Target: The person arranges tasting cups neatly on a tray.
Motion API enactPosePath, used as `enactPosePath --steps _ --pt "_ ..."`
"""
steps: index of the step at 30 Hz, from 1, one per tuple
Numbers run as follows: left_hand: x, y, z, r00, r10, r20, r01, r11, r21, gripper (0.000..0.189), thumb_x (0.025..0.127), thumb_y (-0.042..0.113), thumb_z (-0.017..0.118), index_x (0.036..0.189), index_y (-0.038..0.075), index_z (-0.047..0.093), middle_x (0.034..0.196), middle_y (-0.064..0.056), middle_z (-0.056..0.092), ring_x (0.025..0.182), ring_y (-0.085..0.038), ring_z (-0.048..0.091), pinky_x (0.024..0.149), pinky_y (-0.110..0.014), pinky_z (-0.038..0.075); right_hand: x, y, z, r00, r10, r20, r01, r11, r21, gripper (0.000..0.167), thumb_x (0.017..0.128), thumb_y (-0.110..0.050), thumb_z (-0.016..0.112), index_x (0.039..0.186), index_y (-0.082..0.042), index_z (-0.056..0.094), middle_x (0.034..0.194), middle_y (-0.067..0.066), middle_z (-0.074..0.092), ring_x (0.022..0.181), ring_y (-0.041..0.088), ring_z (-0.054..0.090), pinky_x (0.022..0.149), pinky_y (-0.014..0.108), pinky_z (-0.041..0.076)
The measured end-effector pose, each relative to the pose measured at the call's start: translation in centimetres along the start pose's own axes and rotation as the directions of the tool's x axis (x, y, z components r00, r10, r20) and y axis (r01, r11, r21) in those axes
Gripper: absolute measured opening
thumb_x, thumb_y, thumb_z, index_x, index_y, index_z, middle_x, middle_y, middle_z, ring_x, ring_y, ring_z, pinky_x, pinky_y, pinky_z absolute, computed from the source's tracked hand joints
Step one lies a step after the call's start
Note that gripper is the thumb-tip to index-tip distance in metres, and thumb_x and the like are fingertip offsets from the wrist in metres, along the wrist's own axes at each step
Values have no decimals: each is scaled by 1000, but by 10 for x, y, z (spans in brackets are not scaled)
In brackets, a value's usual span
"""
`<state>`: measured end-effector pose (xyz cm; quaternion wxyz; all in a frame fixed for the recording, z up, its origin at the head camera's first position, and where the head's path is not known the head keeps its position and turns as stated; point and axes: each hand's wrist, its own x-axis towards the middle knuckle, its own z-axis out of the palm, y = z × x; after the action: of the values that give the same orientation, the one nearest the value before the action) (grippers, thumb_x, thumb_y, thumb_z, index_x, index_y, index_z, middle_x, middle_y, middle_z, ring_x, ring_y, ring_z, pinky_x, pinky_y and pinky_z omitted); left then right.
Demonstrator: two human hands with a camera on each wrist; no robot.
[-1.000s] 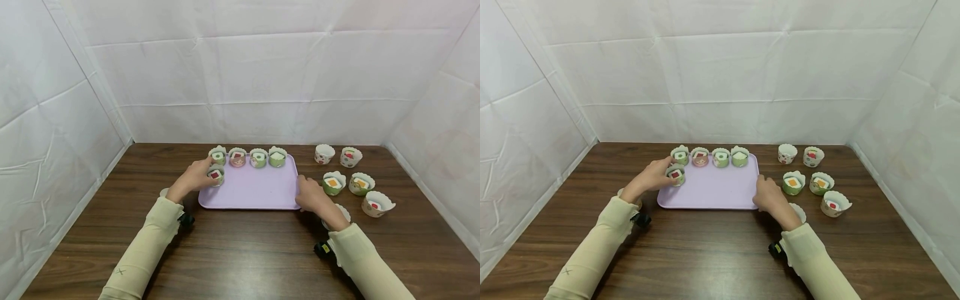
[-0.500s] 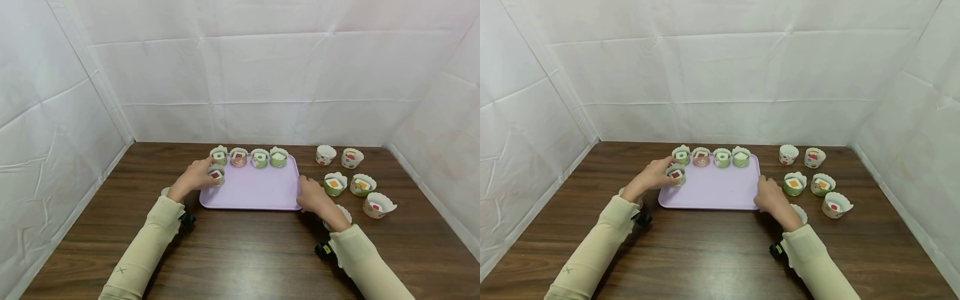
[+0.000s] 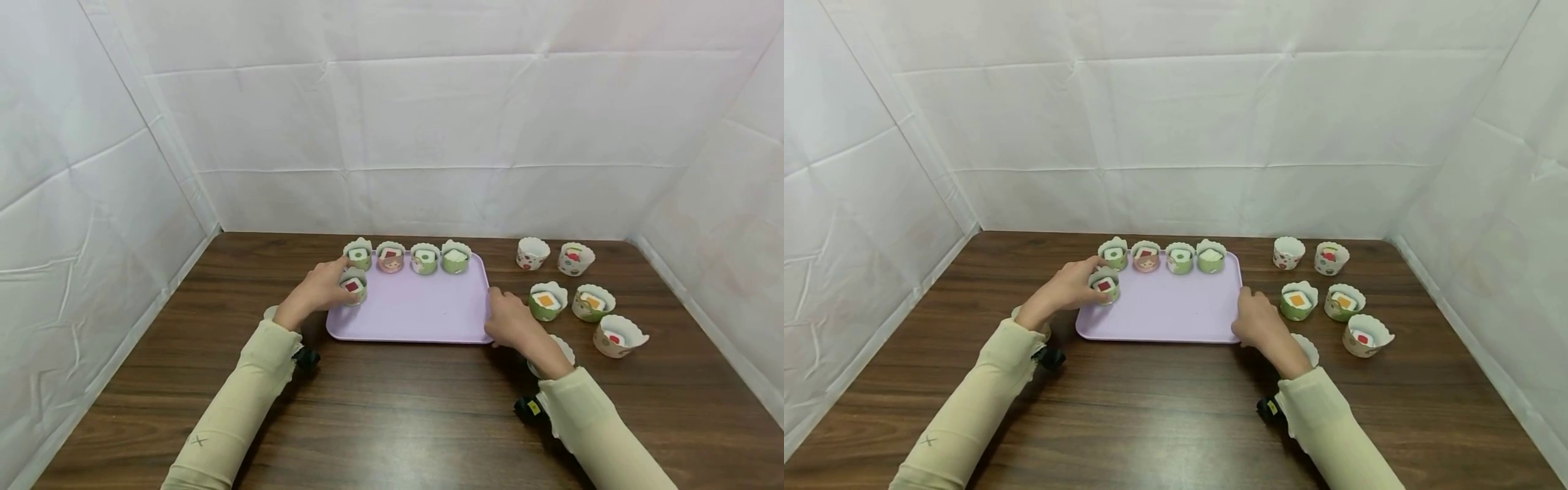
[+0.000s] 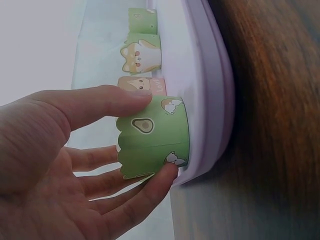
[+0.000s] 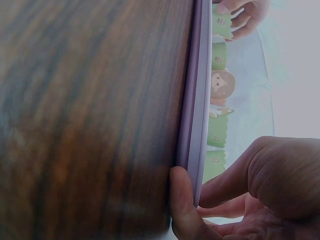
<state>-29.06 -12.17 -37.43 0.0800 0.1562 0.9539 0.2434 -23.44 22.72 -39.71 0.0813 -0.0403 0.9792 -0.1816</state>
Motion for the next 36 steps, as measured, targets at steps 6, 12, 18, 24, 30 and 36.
enactPosePath --steps 6,12,18,24,30,36 --pt "0 0 0 1000 9 -2 -9 1000 8 71 88 25 79 146 0 48 139 -22 61 127 -37 58 105 -52 52 2 1 0 1000 2 0 -2 1000 -16 60 89 0 53 144 20 37 132 43 50 94 42 64 72 40 60" --pt "0 0 -1 1000 15 -2 -15 1000 3 72 87 24 80 147 0 47 141 -22 60 129 -37 57 107 -52 51 2 1 0 1000 17 13 -17 1000 -3 63 90 1 52 147 19 34 134 44 49 91 40 64 66 36 60" --pt "0 -1 0 1000 18 -4 -18 1000 9 73 87 23 80 147 0 47 143 -22 59 131 -38 56 109 -54 49 2 1 0 1000 10 6 -10 1000 -5 64 89 1 52 147 20 33 135 45 48 95 43 64 69 38 61" --pt "1 -1 1 1000 14 -6 -14 1000 0 73 87 22 80 148 0 47 145 -22 58 134 -38 54 112 -55 47 2 2 1 1000 -3 -10 3 1000 -21 63 88 1 54 145 20 35 132 44 50 98 46 63 74 43 61" --pt "-1 1 -1 1000 7 -5 -7 1000 2 73 86 23 81 148 1 47 144 -22 58 133 -39 54 112 -55 46 3 3 1 1000 -2 -9 2 1000 -24 65 87 1 54 145 20 35 132 44 51 97 44 64 75 44 61" --pt "-4 3 -3 1000 -11 -23 11 1000 7 74 86 26 82 147 2 48 143 -23 58 132 -41 54 111 -57 47 2 2 1 1000 -1 -9 1 1000 -24 65 87 1 54 146 20 35 134 43 50 100 46 63 83 49 60"
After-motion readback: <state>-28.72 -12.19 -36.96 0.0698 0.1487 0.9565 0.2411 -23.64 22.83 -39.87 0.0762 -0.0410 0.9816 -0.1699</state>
